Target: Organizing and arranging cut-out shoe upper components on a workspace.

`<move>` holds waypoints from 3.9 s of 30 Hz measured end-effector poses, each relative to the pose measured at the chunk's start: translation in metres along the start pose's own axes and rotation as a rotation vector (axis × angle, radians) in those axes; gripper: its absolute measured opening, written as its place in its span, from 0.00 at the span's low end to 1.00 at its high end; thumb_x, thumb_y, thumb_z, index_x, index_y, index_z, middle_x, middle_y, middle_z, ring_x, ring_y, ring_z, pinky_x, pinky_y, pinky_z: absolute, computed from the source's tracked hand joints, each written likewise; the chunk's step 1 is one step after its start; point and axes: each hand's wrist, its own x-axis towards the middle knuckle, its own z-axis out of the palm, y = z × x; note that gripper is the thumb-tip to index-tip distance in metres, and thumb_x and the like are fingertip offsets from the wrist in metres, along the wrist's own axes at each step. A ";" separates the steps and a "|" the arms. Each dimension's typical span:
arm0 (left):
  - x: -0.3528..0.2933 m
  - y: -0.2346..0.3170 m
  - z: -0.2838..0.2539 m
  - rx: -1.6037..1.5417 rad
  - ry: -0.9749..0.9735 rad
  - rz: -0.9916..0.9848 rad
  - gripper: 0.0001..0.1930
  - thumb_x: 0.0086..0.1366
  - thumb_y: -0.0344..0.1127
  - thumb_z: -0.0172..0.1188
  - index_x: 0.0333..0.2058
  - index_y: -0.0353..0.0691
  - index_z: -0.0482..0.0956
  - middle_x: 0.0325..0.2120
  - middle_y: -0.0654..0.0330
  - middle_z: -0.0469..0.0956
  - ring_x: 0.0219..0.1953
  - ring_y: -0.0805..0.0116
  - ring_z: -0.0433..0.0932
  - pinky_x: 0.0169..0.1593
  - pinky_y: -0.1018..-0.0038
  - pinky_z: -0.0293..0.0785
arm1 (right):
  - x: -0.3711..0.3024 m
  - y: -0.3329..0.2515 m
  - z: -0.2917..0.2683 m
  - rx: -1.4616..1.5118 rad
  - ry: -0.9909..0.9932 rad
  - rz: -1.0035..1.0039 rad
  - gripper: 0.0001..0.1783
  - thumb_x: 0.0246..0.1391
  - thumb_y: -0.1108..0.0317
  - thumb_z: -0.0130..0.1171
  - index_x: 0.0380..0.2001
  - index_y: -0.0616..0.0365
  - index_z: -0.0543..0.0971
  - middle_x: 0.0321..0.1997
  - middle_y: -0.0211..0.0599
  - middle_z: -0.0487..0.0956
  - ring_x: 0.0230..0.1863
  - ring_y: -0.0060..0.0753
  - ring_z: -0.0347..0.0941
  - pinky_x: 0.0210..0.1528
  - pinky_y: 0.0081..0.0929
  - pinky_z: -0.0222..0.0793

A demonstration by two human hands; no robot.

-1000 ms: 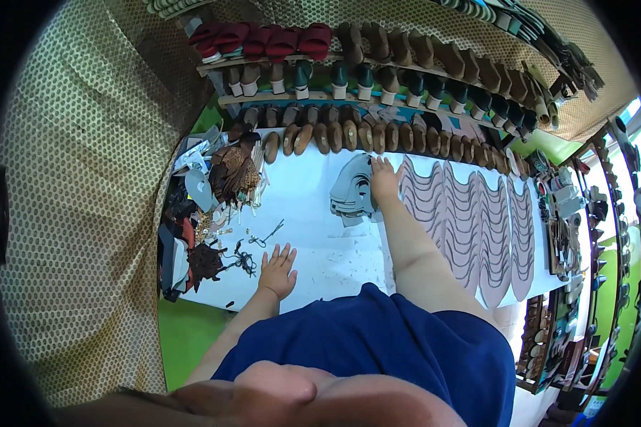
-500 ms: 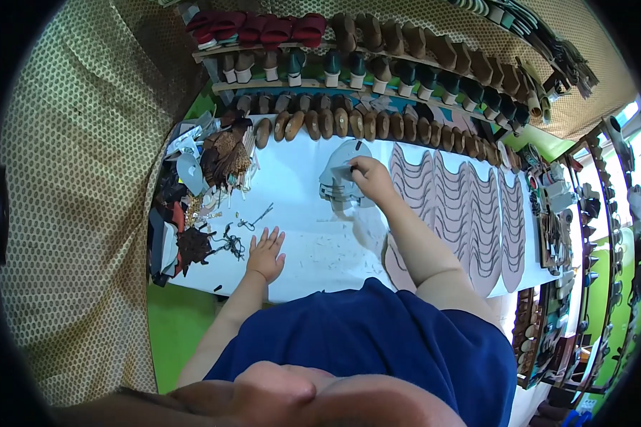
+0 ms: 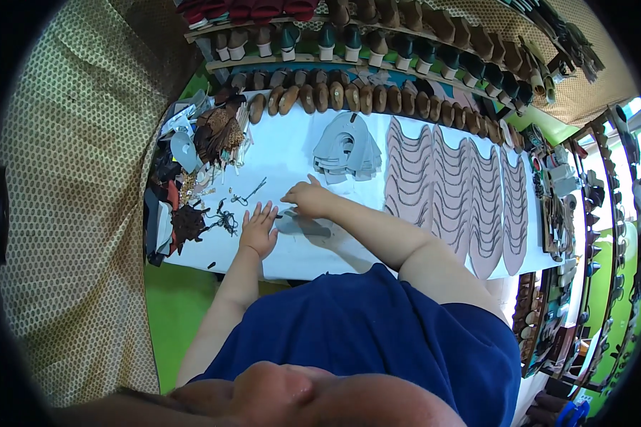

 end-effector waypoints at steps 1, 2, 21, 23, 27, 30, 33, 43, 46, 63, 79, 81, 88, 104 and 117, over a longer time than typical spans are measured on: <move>-0.001 0.000 0.001 0.006 0.008 0.005 0.34 0.65 0.43 0.55 0.69 0.55 0.58 0.73 0.65 0.52 0.75 0.60 0.46 0.74 0.51 0.37 | 0.000 0.000 0.008 -0.075 0.105 0.002 0.22 0.54 0.62 0.62 0.54 0.47 0.79 0.53 0.38 0.81 0.56 0.46 0.74 0.61 0.43 0.66; -0.001 -0.001 0.001 0.007 0.007 0.004 0.34 0.65 0.43 0.55 0.69 0.55 0.58 0.73 0.65 0.52 0.75 0.60 0.46 0.74 0.51 0.37 | -0.001 0.003 0.013 -0.073 0.105 0.001 0.22 0.54 0.62 0.62 0.54 0.47 0.79 0.53 0.38 0.81 0.56 0.46 0.74 0.61 0.43 0.66; -0.001 -0.005 0.000 -0.031 -0.010 -0.001 0.35 0.64 0.43 0.54 0.70 0.55 0.58 0.73 0.65 0.51 0.75 0.59 0.46 0.74 0.50 0.37 | -0.017 0.211 -0.067 0.267 0.195 1.118 0.39 0.42 0.41 0.72 0.45 0.67 0.81 0.45 0.53 0.84 0.48 0.45 0.81 0.55 0.49 0.72; -0.002 -0.006 0.000 -0.028 -0.019 0.002 0.35 0.64 0.43 0.54 0.70 0.55 0.57 0.73 0.65 0.51 0.75 0.58 0.46 0.74 0.50 0.37 | -0.017 0.219 -0.064 0.412 0.199 1.177 0.35 0.40 0.46 0.75 0.42 0.68 0.82 0.42 0.52 0.84 0.45 0.43 0.82 0.48 0.42 0.75; 0.003 -0.007 -0.001 -0.034 -0.032 0.017 0.35 0.64 0.43 0.54 0.70 0.55 0.57 0.73 0.65 0.51 0.75 0.58 0.46 0.73 0.49 0.37 | -0.014 0.233 -0.057 0.677 0.260 1.284 0.33 0.37 0.54 0.79 0.40 0.72 0.82 0.38 0.46 0.84 0.38 0.39 0.82 0.41 0.37 0.78; -0.001 -0.009 0.001 -0.039 -0.033 0.005 0.35 0.64 0.43 0.54 0.70 0.55 0.57 0.73 0.64 0.51 0.75 0.58 0.46 0.73 0.49 0.37 | -0.004 0.209 -0.068 0.565 0.322 1.247 0.26 0.39 0.61 0.78 0.35 0.73 0.82 0.35 0.47 0.84 0.32 0.41 0.81 0.35 0.37 0.77; 0.001 -0.008 -0.002 -0.043 -0.033 0.015 0.35 0.64 0.43 0.54 0.70 0.55 0.57 0.73 0.64 0.51 0.75 0.57 0.47 0.73 0.49 0.37 | -0.007 0.217 -0.056 0.876 0.498 1.167 0.25 0.41 0.63 0.76 0.37 0.73 0.81 0.35 0.48 0.84 0.32 0.42 0.81 0.36 0.40 0.77; -0.002 -0.011 0.000 -0.075 -0.040 0.003 0.37 0.62 0.42 0.56 0.70 0.54 0.58 0.72 0.62 0.53 0.74 0.56 0.47 0.73 0.47 0.37 | 0.010 0.167 -0.088 0.623 0.321 0.948 0.25 0.47 0.58 0.70 0.46 0.62 0.81 0.40 0.47 0.84 0.39 0.43 0.81 0.46 0.35 0.75; 0.003 -0.009 -0.003 -0.088 -0.042 0.018 0.37 0.61 0.41 0.57 0.70 0.54 0.58 0.72 0.61 0.53 0.74 0.55 0.47 0.73 0.47 0.37 | 0.026 0.153 -0.104 0.612 0.290 0.805 0.26 0.47 0.57 0.69 0.47 0.61 0.81 0.41 0.49 0.84 0.41 0.47 0.81 0.48 0.37 0.74; 0.006 -0.012 -0.001 -0.069 -0.047 0.010 0.35 0.64 0.44 0.55 0.70 0.59 0.57 0.73 0.67 0.52 0.75 0.59 0.47 0.73 0.48 0.36 | 0.171 0.110 -0.033 0.246 0.388 0.714 0.51 0.51 0.48 0.67 0.71 0.51 0.54 0.68 0.54 0.65 0.66 0.55 0.65 0.64 0.44 0.65; 0.001 -0.010 0.005 -0.047 -0.030 0.019 0.35 0.63 0.42 0.55 0.69 0.56 0.58 0.72 0.64 0.52 0.75 0.57 0.46 0.73 0.48 0.37 | 0.013 0.023 0.054 -0.081 0.026 0.288 0.31 0.55 0.46 0.59 0.59 0.47 0.74 0.70 0.39 0.65 0.73 0.52 0.54 0.66 0.82 0.37; 0.001 -0.010 0.005 -0.028 -0.030 0.011 0.34 0.64 0.42 0.54 0.69 0.56 0.58 0.73 0.64 0.52 0.75 0.58 0.46 0.73 0.49 0.37 | -0.019 0.009 0.062 -0.025 0.008 0.245 0.29 0.56 0.50 0.60 0.59 0.48 0.75 0.67 0.34 0.69 0.73 0.47 0.55 0.66 0.82 0.35; 0.000 -0.008 0.006 -0.016 0.029 0.016 0.31 0.67 0.39 0.50 0.69 0.55 0.59 0.73 0.64 0.53 0.74 0.58 0.48 0.73 0.50 0.38 | -0.071 0.003 0.068 0.037 0.018 0.329 0.32 0.55 0.55 0.61 0.63 0.47 0.70 0.69 0.34 0.67 0.72 0.41 0.58 0.68 0.80 0.37; -0.029 0.077 0.051 -0.080 0.164 -0.409 0.32 0.62 0.56 0.61 0.61 0.45 0.73 0.73 0.52 0.47 0.75 0.48 0.42 0.71 0.40 0.41 | -0.251 0.036 0.009 -0.108 0.454 0.614 0.34 0.50 0.54 0.66 0.60 0.50 0.72 0.69 0.44 0.65 0.71 0.45 0.59 0.65 0.75 0.48; -0.024 0.129 -0.015 -0.219 0.141 -0.226 0.17 0.66 0.45 0.57 0.48 0.44 0.83 0.57 0.48 0.74 0.61 0.47 0.70 0.62 0.48 0.63 | -0.334 0.020 -0.019 -0.126 0.510 0.665 0.27 0.49 0.57 0.66 0.54 0.49 0.77 0.68 0.39 0.66 0.70 0.45 0.59 0.66 0.75 0.47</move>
